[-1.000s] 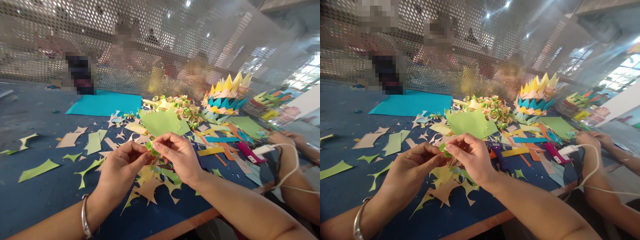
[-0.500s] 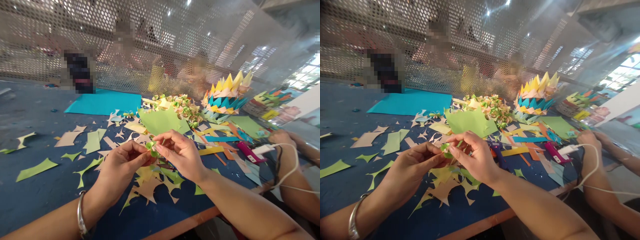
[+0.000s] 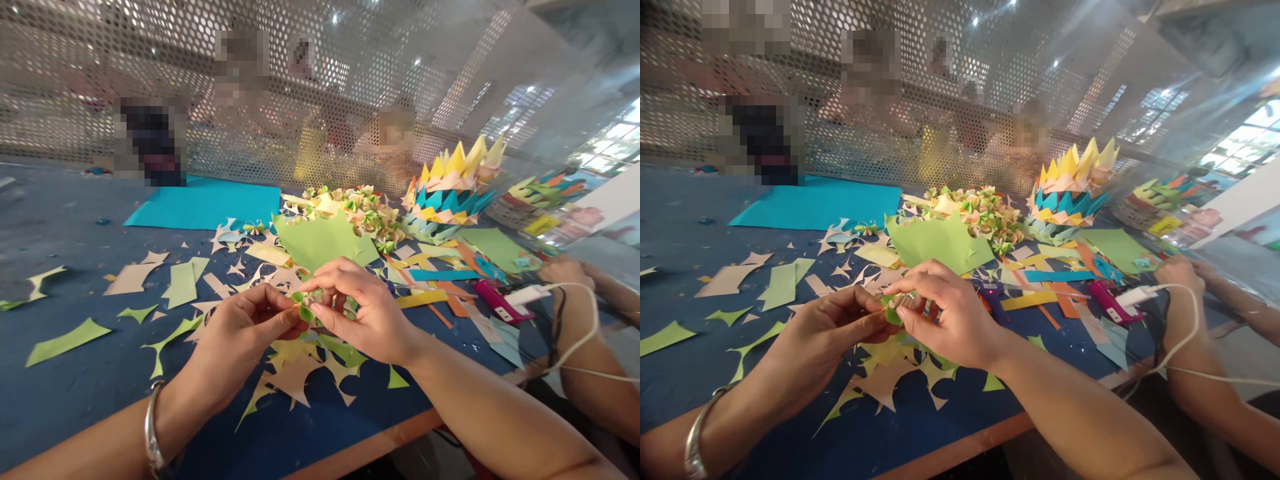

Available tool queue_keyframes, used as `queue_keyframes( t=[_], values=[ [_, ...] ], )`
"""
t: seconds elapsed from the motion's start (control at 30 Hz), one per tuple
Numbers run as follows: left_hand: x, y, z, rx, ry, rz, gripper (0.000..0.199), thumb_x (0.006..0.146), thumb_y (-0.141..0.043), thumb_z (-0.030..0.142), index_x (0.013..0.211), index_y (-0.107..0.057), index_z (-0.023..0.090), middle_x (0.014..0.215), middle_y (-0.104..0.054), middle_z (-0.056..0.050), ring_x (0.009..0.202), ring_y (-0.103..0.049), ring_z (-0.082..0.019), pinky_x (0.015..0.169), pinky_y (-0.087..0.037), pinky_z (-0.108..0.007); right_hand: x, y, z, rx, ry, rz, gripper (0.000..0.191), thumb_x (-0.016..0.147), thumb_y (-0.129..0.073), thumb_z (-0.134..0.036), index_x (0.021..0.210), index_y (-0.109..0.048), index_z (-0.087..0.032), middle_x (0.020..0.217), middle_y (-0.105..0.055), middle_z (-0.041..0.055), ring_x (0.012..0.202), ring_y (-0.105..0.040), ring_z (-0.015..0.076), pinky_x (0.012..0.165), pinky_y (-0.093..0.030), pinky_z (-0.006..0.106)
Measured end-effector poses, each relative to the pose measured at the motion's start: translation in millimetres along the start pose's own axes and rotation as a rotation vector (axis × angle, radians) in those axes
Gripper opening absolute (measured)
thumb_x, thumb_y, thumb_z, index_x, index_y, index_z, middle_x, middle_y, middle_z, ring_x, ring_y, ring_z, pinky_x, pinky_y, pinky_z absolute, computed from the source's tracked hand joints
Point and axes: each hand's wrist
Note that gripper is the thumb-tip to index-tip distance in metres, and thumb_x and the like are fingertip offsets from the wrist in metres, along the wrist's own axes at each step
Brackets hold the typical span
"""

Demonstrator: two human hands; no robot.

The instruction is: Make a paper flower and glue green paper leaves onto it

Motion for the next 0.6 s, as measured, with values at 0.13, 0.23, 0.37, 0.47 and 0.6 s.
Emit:
queue_keyframes(
  t=[0.13, 0.23, 0.37, 0.47, 0.6],
  values=[
    [-1.4, 2.4, 0.9, 0.13, -0.058, -0.007, 0.017, 0.073, -0.079, 0.029, 0.069, -0.065, 0.019, 0.065, -0.071, 0.0, 0.061, -0.067, -0.012, 0.061, -0.053, -0.021, -0.6, -0.6, -1.0, -0.038, 0.068, -0.015, 0.022, 0.093, -0.062, -0.016, 0.112, -0.067, -0.025, 0.106, -0.061, 0.0055, 0.071, -0.061, 0.0112, 0.061, -0.055, 0.027],
    [-2.2, 3.2, 1.8, 0.185, -0.075, -0.001, 0.017, 0.074, -0.078, 0.03, 0.07, -0.065, 0.019, 0.066, -0.071, -0.001, 0.062, -0.067, -0.013, 0.06, -0.053, -0.022, -1.0, -1.7, 1.1, -0.063, 0.124, 0.002, 0.019, 0.094, -0.062, -0.015, 0.11, -0.068, -0.023, 0.105, -0.063, 0.0064, 0.069, -0.061, 0.0108, 0.062, -0.055, 0.028],
    [-2.5, 2.2, 3.4, 0.19, -0.083, 0.016, 0.019, 0.073, -0.079, 0.031, 0.07, -0.065, 0.02, 0.066, -0.072, -0.002, 0.063, -0.069, -0.015, 0.062, -0.055, -0.024, 0.0, -1.6, 2.3, -0.073, 0.137, 0.009, 0.016, 0.095, -0.062, -0.016, 0.108, -0.068, -0.024, 0.101, -0.065, 0.0065, 0.07, -0.062, 0.0124, 0.062, -0.054, 0.029],
    [-2.0, 1.4, 3.1, 0.177, -0.08, 0.027, 0.02, 0.072, -0.08, 0.032, 0.069, -0.065, 0.02, 0.067, -0.072, -0.002, 0.064, -0.07, -0.016, 0.063, -0.057, -0.024, 0.8, -1.1, 0.6, -0.073, 0.122, 0.014, 0.014, 0.094, -0.062, -0.017, 0.105, -0.069, -0.024, 0.098, -0.067, 0.0067, 0.074, -0.065, 0.0144, 0.066, -0.056, 0.03],
    [-1.6, 2.3, 1.1, 0.197, -0.092, 0.025, 0.019, 0.071, -0.081, 0.033, 0.069, -0.066, 0.021, 0.067, -0.073, -0.002, 0.065, -0.071, -0.017, 0.061, -0.057, -0.024, 0.4, -2.6, -0.9, -0.076, 0.092, 0.04, 0.012, 0.094, -0.063, -0.018, 0.102, -0.069, -0.024, 0.095, -0.068, 0.006, 0.07, -0.064, 0.0139, 0.062, -0.055, 0.029]
  ],
)
Point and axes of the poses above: each hand's wrist, its own x-axis towards the middle knuckle, its own y-axis out of the back of the hand, z = x × y
